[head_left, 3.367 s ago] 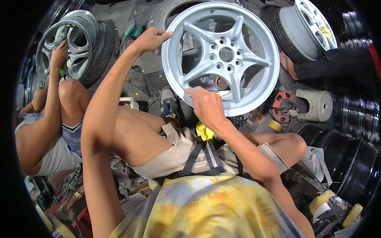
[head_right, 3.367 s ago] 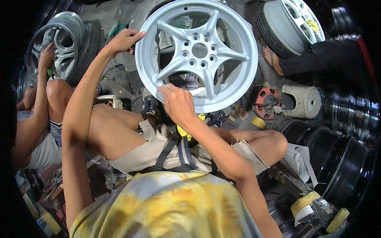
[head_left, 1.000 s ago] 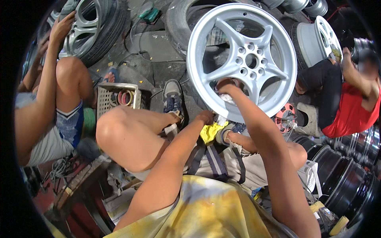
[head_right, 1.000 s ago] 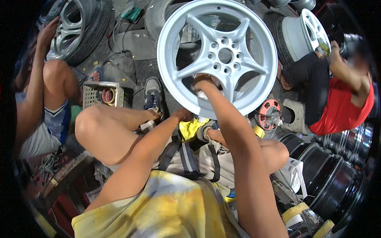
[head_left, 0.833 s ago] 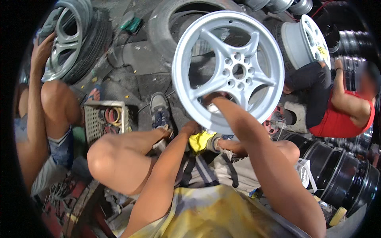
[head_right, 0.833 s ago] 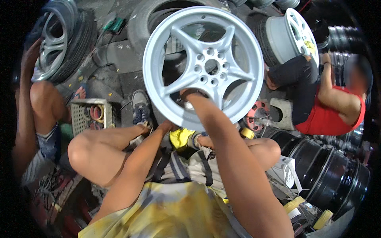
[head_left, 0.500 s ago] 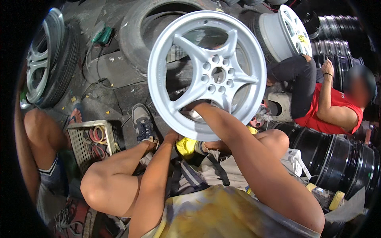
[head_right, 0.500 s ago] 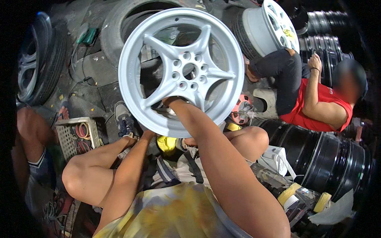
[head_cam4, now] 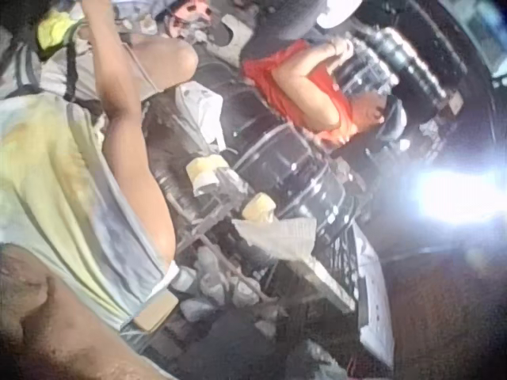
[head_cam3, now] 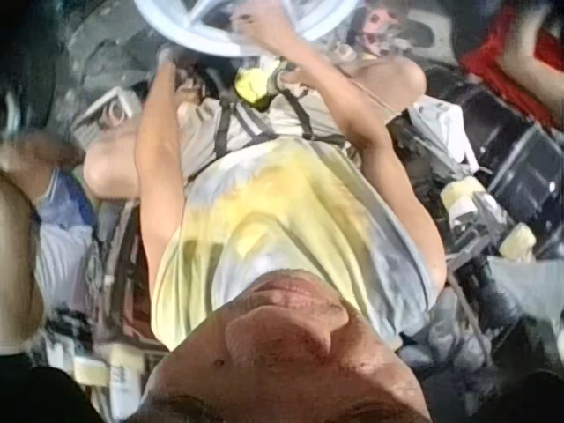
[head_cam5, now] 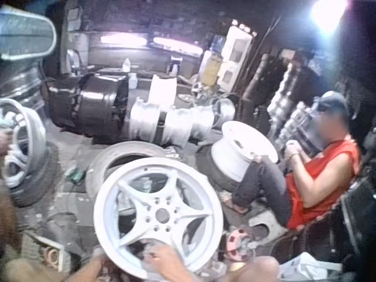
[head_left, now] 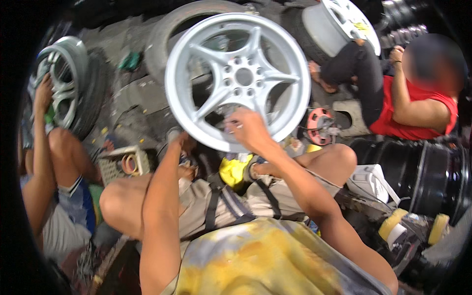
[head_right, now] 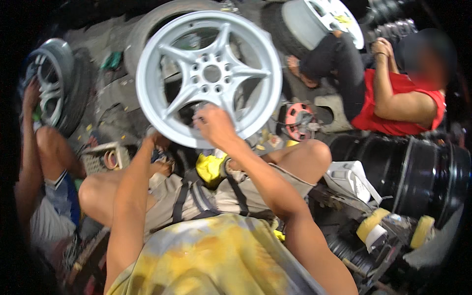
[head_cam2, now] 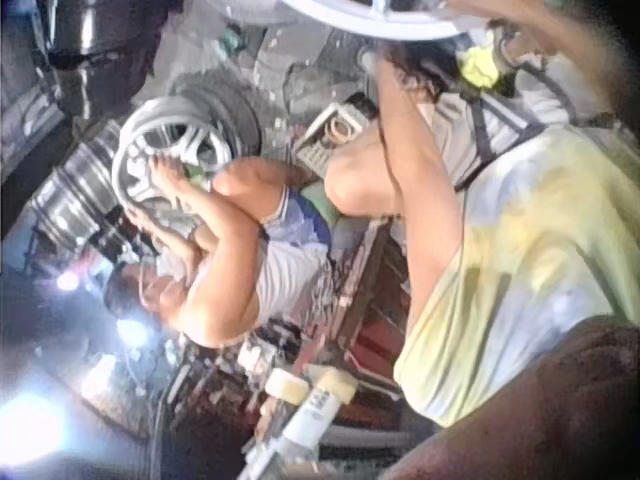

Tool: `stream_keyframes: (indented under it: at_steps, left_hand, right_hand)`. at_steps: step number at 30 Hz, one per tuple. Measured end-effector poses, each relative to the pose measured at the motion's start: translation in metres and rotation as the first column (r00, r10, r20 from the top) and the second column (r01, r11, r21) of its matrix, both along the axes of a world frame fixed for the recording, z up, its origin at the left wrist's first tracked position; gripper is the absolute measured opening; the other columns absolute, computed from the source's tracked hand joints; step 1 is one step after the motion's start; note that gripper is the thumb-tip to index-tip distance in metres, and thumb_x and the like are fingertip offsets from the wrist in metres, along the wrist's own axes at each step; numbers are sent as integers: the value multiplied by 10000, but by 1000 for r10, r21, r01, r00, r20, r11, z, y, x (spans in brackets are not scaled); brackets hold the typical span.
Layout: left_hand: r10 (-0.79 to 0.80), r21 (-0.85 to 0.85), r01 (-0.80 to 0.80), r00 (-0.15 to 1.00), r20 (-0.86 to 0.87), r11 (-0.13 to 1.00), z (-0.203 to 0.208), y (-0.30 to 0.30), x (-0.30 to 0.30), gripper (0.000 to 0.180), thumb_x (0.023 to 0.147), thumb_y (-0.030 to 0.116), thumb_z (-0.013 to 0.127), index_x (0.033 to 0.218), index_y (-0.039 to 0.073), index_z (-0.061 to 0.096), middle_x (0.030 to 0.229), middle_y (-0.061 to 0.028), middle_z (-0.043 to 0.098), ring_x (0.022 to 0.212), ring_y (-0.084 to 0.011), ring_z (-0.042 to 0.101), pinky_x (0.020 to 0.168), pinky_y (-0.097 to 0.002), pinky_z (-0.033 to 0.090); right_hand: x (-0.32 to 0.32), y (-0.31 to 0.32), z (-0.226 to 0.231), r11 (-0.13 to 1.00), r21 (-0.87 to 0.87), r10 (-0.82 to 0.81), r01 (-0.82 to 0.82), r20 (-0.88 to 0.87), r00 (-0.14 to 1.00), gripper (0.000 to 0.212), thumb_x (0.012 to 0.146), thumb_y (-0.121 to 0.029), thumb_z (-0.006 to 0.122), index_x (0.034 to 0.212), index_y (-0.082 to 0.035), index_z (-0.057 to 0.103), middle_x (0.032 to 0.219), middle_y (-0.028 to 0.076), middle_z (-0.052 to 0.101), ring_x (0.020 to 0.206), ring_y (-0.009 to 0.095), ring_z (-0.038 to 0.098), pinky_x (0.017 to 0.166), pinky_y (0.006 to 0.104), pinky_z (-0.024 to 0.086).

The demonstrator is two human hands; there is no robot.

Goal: The person scrubs a silver wheel rim with a small brush and a yellow cloth, focusing on the spokes and inner barrel. They wipe the rim surface repeatedly with the cloth and brush to remove residue.

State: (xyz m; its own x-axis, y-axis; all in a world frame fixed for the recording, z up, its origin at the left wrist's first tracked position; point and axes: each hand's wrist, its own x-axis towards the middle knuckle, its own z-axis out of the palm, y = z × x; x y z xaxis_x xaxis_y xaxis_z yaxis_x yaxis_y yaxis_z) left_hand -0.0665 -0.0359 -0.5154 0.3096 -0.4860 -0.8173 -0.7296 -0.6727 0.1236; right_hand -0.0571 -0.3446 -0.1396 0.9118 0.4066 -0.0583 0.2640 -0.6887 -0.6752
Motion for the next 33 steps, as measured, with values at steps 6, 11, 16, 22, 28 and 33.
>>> stream_keyframes:
  at_steps: [6,11,16,22,28,33]
  left_hand:
    - [916,-546,-837,194,-352,-32,245,29,138,234,930,170,602,930,-21,737,828,-151,730,677,-292,643,642,-407,544]
    - [728,-616,-527,-5,-686,-585,360,-27,170,629,1017,553,489,1073,-27,726,926,-143,711,827,-186,646,774,-344,515]
    - [896,-852,-411,157,-415,-323,347,-61,175,750,984,652,482,1134,-48,708,1013,-154,715,947,-236,651,865,-378,497]
    - [849,-731,-576,115,-516,-366,351,-52,162,776,976,682,495,1093,-52,716,937,-112,676,899,-184,607,834,-342,485]
    - [841,-730,-549,87,-534,-406,366,-66,158,772,961,686,512,1032,-49,738,884,-126,677,880,-200,606,823,-367,491]
    - [865,-775,-495,89,-495,-393,351,-58,158,768,954,680,509,990,-48,750,862,-152,691,879,-221,619,824,-391,494]
  right_hand:
    - [-38,-46,39,768,466,-294,440,-354,888,372,883,-7,720,1232,-9,593,905,91,690,768,123,688,641,276,544]
    - [-51,-42,8,750,506,-159,426,-488,858,175,881,-11,710,1051,1,671,917,69,690,733,154,655,650,301,515]
    - [-56,-29,38,989,141,18,-33,107,994,176,808,-27,719,984,-28,709,928,121,622,940,347,582,831,412,490]
    - [-70,-29,43,963,-159,250,-216,242,937,244,823,-9,661,1062,-15,707,992,148,550,988,328,558,847,434,493]
    - [-24,64,29,972,219,25,-83,256,966,337,825,32,646,1154,-27,692,886,154,550,842,337,602,737,445,514]
    - [-48,20,33,968,169,153,-184,182,971,260,830,49,645,1070,-15,723,817,166,550,771,359,610,684,456,507]
